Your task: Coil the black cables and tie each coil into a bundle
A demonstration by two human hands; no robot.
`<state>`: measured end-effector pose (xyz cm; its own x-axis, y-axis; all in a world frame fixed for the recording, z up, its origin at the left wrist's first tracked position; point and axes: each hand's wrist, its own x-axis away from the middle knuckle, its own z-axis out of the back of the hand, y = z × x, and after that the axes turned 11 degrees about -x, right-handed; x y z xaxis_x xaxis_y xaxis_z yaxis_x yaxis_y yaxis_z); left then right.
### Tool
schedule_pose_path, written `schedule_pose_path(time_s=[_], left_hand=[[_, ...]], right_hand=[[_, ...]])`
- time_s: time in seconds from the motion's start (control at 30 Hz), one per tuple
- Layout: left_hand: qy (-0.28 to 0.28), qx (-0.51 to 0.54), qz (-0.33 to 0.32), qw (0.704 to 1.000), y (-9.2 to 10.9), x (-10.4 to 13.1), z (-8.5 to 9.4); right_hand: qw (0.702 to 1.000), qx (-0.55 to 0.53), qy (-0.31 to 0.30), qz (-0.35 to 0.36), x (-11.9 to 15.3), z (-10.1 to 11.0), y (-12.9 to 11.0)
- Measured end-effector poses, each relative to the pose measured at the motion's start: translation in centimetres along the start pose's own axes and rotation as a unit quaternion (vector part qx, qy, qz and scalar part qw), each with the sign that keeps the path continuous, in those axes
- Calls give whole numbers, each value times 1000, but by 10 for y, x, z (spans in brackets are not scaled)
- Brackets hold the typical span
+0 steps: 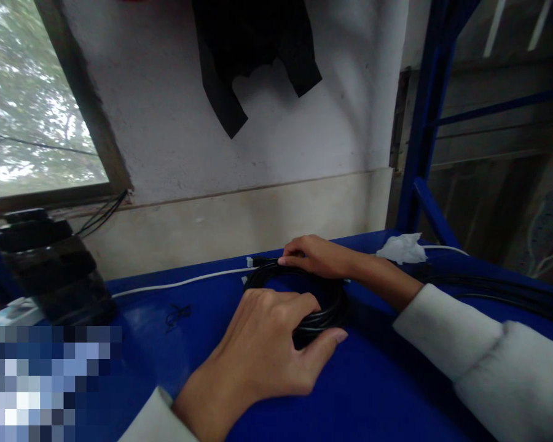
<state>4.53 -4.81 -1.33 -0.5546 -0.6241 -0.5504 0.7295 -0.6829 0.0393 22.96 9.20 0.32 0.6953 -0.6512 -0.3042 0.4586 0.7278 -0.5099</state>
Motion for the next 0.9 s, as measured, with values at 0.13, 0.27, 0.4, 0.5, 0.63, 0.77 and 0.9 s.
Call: schedule_pose_path(time_s=[0.13, 0.27, 0.4, 0.5, 0.63, 0.77, 0.9], left_hand=[[-5, 3, -2, 1000, 0, -1, 1], [-15, 7, 5, 1000, 1, -1, 2], [-11, 5, 5, 1000, 0, -1, 2], [-4, 4, 5, 1000, 0, -1, 1], [1, -2, 5, 1000, -1, 0, -1], [1, -1, 9, 1000, -1, 0, -1], [-3, 6, 10, 1000, 0, 0, -1]], right_hand=[[1000, 17, 6, 5, 1, -1, -1], [1000, 25, 12, 15, 1, -2, -2], [999, 46, 20, 5, 1, -4, -3], [998, 65, 21, 6, 1, -6, -3], [997, 80, 21, 11, 1, -6, -2], [997, 70, 26, 18, 2, -5, -3], [995, 86, 43, 25, 2, -5, -4]])
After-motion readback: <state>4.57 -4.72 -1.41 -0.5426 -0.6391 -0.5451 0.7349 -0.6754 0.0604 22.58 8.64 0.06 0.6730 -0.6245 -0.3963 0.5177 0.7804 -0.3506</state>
